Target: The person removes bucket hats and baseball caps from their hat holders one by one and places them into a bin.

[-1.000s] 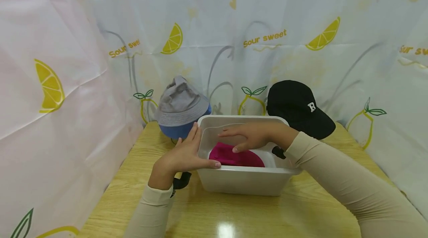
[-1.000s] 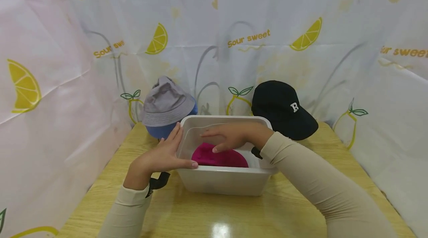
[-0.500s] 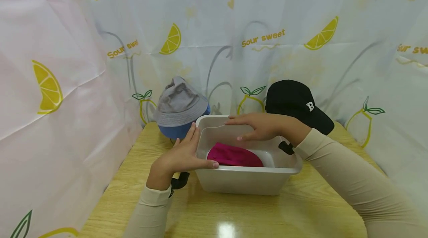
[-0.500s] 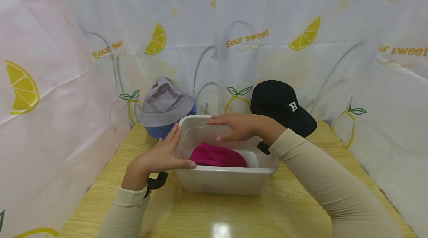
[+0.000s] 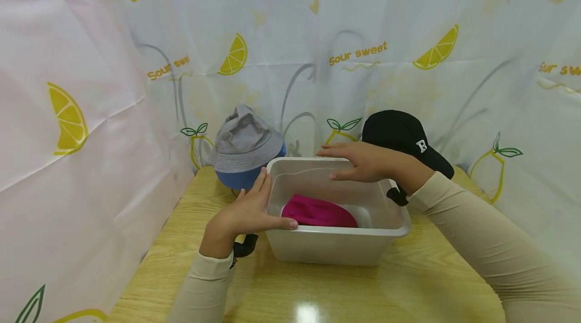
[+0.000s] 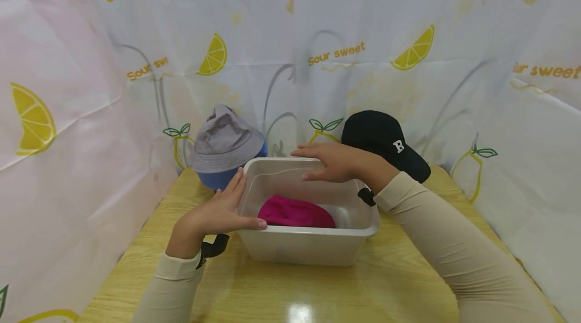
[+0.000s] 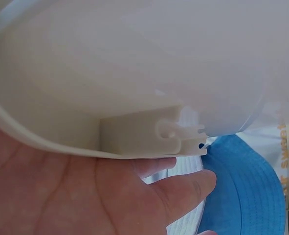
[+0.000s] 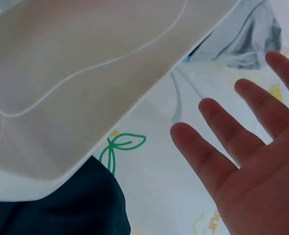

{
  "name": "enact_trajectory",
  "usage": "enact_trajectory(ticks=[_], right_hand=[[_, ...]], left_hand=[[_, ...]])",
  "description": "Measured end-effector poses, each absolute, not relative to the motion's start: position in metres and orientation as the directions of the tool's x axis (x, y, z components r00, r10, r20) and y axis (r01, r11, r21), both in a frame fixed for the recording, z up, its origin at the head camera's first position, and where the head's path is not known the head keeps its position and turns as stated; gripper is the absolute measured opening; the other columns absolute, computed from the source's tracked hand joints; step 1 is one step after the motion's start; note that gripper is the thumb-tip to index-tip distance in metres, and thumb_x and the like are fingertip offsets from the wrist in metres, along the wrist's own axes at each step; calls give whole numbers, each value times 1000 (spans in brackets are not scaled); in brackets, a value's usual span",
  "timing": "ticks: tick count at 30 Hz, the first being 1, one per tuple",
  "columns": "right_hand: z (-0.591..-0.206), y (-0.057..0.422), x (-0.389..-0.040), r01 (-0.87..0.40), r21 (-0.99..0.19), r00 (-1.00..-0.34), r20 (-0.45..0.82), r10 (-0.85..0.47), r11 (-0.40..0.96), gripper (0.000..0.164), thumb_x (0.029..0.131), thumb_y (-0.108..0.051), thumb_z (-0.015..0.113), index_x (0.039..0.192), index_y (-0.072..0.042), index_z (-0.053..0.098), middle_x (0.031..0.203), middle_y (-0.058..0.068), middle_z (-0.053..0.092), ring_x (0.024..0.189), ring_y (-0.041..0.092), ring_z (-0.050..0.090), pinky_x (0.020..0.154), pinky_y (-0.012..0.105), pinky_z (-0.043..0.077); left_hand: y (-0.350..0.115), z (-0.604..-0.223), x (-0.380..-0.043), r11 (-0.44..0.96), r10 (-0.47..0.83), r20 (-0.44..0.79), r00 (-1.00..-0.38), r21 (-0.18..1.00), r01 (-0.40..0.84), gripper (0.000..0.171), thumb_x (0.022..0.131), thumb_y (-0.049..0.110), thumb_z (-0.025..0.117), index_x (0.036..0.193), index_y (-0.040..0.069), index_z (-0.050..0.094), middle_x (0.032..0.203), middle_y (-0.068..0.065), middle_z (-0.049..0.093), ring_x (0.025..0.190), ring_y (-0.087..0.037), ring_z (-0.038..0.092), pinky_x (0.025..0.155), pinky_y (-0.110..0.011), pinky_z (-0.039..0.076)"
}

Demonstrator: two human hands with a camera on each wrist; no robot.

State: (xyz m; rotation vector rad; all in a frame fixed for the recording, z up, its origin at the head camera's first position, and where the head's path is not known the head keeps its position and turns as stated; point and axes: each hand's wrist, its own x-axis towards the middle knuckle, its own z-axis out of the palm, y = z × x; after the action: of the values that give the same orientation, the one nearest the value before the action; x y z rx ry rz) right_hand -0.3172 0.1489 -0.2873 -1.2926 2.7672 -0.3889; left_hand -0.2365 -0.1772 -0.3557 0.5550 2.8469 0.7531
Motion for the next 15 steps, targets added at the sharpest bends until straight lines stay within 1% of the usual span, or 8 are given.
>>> enact_trajectory(ticks=[3, 6, 10, 15], right_hand=[[-285, 153, -320, -740, -214, -664, 78, -744, 638, 68, 99, -46, 69, 159, -30, 43, 167, 3, 37, 153, 30, 36, 122, 55, 33], [-282, 158, -324, -729, -171, -684, 119, -720, 663, 67, 99, -48, 67, 159, -29, 44, 168, 5, 35, 154, 32, 34, 121, 57, 34], [-279, 167, -331, -699, -152, -715, 170, -678, 699, 67, 100, -48, 67, 158, -25, 45, 169, 6, 33, 154, 33, 34, 121, 57, 33], [-279, 179, -337, -670, -142, -739, 215, -638, 729, 64, 100, -44, 68, 156, -22, 49, 167, 11, 36, 152, 39, 36, 120, 61, 33]], left_hand=[[-177, -357, -236, 805, 390, -42, -920, 501, 319, 142, 71, 84, 73, 167, 14, -6, 174, -11, -13, 162, -30, -1, 122, -73, 4], [-177, -357, -236, 804, 389, -36, -920, 502, 320, 143, 71, 84, 73, 167, 14, -6, 174, -11, -13, 162, -30, 0, 122, -73, 5], [-177, -357, -235, 801, 390, -30, -920, 505, 323, 143, 71, 83, 73, 167, 14, -6, 174, -11, -13, 162, -29, 0, 122, -73, 4], [-177, -357, -235, 802, 390, -28, -920, 503, 324, 142, 71, 83, 73, 167, 14, -6, 174, -11, -13, 162, -29, 0, 122, -72, 4]])
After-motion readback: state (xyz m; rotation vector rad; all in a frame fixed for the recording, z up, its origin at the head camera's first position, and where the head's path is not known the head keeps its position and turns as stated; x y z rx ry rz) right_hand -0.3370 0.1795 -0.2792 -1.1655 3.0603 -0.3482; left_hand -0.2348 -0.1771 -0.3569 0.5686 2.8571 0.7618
